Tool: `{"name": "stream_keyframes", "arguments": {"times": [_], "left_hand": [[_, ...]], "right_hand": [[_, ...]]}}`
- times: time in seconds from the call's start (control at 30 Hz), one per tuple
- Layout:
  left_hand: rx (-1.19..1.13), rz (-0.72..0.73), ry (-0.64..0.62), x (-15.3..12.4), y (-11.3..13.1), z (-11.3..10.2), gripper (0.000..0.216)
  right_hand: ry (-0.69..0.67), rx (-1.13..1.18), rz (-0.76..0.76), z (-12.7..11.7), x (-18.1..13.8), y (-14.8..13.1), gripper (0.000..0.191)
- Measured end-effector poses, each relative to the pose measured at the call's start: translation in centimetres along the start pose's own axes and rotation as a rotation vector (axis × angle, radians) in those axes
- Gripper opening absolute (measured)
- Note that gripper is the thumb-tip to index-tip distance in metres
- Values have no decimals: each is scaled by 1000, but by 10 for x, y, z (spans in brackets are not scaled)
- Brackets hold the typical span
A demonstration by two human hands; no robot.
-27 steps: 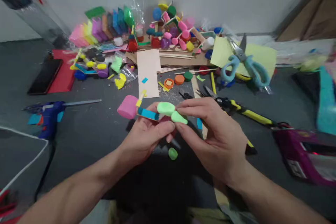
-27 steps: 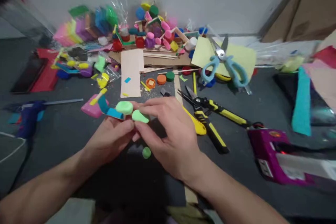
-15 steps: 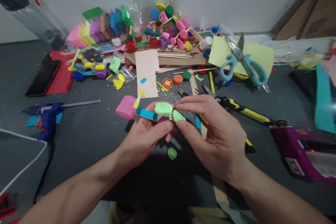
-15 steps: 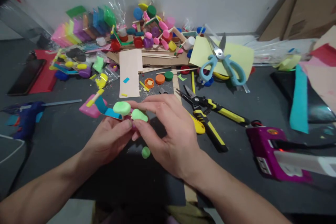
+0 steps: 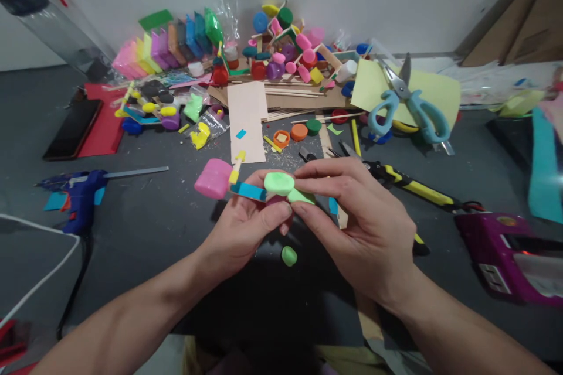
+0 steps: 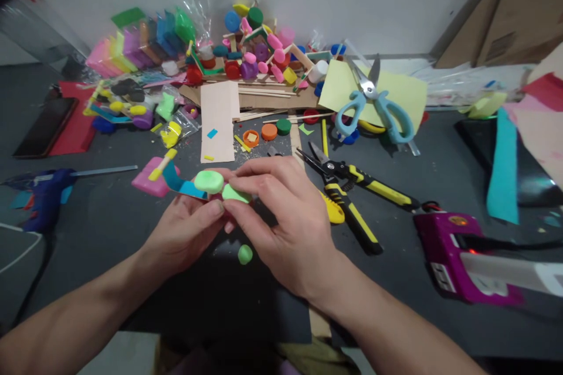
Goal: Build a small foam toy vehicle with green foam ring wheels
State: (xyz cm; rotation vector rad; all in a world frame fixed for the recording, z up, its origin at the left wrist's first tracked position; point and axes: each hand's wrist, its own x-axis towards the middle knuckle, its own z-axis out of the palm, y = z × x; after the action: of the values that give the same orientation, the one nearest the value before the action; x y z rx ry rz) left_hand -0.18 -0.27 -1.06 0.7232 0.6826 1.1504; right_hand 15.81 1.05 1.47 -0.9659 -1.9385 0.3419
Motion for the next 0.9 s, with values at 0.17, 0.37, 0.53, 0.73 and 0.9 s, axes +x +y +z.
{"name": "stream_keyframes", "arguments": {"times": [0.17, 0.37, 0.53, 0.73, 0.9], "left_hand": [[-67, -54, 24, -1, 5, 5, 27], [-151, -141, 33, -3, 9, 9, 29], [-153, -173, -2, -4, 9, 7, 28], [-149, -187, 16, -4, 11, 8, 19], [-153, -175, 27, -5, 12, 9, 15]], "right_hand": [[1, -55, -44, 3, 1, 0, 7], [19, -90, -99, 5, 0, 2, 8], [11, -111, -147, 4, 1, 0, 10], [4, -138, -180, 5, 0, -1, 15], [-4, -127, -177, 4, 0, 0, 17]]}}
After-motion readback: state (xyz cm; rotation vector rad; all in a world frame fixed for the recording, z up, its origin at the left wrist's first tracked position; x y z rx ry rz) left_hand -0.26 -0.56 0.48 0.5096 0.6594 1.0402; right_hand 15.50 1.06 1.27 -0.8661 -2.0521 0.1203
